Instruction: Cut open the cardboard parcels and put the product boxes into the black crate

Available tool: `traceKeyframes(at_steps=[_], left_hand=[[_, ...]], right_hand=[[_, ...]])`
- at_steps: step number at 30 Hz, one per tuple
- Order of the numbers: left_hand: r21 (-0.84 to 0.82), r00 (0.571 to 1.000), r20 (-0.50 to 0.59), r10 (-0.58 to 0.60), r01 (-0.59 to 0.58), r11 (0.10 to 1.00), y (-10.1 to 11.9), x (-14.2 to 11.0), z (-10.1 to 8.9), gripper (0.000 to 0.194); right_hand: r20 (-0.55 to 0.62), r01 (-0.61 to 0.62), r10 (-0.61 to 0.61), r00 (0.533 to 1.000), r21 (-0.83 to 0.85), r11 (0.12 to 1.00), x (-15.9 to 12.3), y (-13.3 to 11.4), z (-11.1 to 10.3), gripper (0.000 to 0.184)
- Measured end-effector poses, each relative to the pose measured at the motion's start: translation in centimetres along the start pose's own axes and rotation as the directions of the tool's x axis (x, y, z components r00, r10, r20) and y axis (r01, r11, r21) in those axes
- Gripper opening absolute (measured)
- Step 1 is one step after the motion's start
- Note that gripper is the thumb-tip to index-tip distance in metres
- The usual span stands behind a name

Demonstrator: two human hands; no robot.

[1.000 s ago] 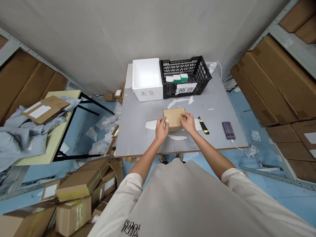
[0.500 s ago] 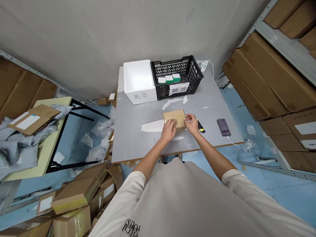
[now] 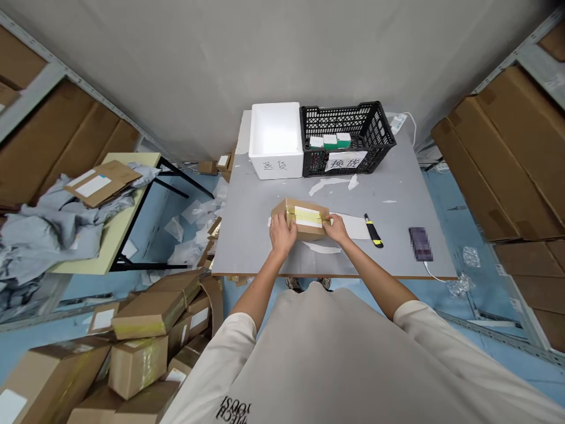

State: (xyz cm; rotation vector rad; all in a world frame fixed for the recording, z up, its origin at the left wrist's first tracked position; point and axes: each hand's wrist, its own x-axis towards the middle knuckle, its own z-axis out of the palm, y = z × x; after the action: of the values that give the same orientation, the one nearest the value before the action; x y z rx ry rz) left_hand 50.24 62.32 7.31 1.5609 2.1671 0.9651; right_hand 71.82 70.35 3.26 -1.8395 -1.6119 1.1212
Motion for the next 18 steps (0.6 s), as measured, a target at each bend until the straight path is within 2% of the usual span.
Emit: traceKeyframes(at_steps=[2,4,7,12,15,18], left_hand=[[-0.012,0.999,-0.014,-0.05,0.05,0.999,-2.2,-0.1,-0.7,0.05],[-0.035,0.995,-0.006,-0.099,0.099,0.994,-4.1,-0.3,-1.0,0.051],[-0.071,0.989,0.085,-0.124,0.13,0.989,-5.6,-0.7,-0.2,0.053],[-0.128,0.977,0.199,-0.074,0.101,0.987,-5.1,-1.3,3.6,0.049],[-0.139,0.973,0.232,-0.016,0.049,0.989,-4.2,-1.5,5.5,0.045],[-0.079,0.98,0.198,0.018,-0.003,0.997,-3.4,-1.8,6.2,0.044]], right_hand=[[0.058,-0.024,0.023,0.998,0.003,1.0,0.0,0.2,0.9,0.024],[0.084,0.01,-0.013,0.996,0.034,0.999,0.1,0.1,1.6,0.025],[0.019,0.066,-0.066,0.998,0.024,0.998,0.2,0.3,1.5,0.025],[-0.114,0.142,-0.15,0.982,-0.075,0.987,0.0,2.4,-1.5,0.025],[-0.127,0.124,-0.136,0.982,-0.1,0.987,-0.3,3.9,-3.4,0.028],[-0.105,0.155,-0.163,0.981,-0.075,0.985,-0.6,4.9,-4.4,0.03]])
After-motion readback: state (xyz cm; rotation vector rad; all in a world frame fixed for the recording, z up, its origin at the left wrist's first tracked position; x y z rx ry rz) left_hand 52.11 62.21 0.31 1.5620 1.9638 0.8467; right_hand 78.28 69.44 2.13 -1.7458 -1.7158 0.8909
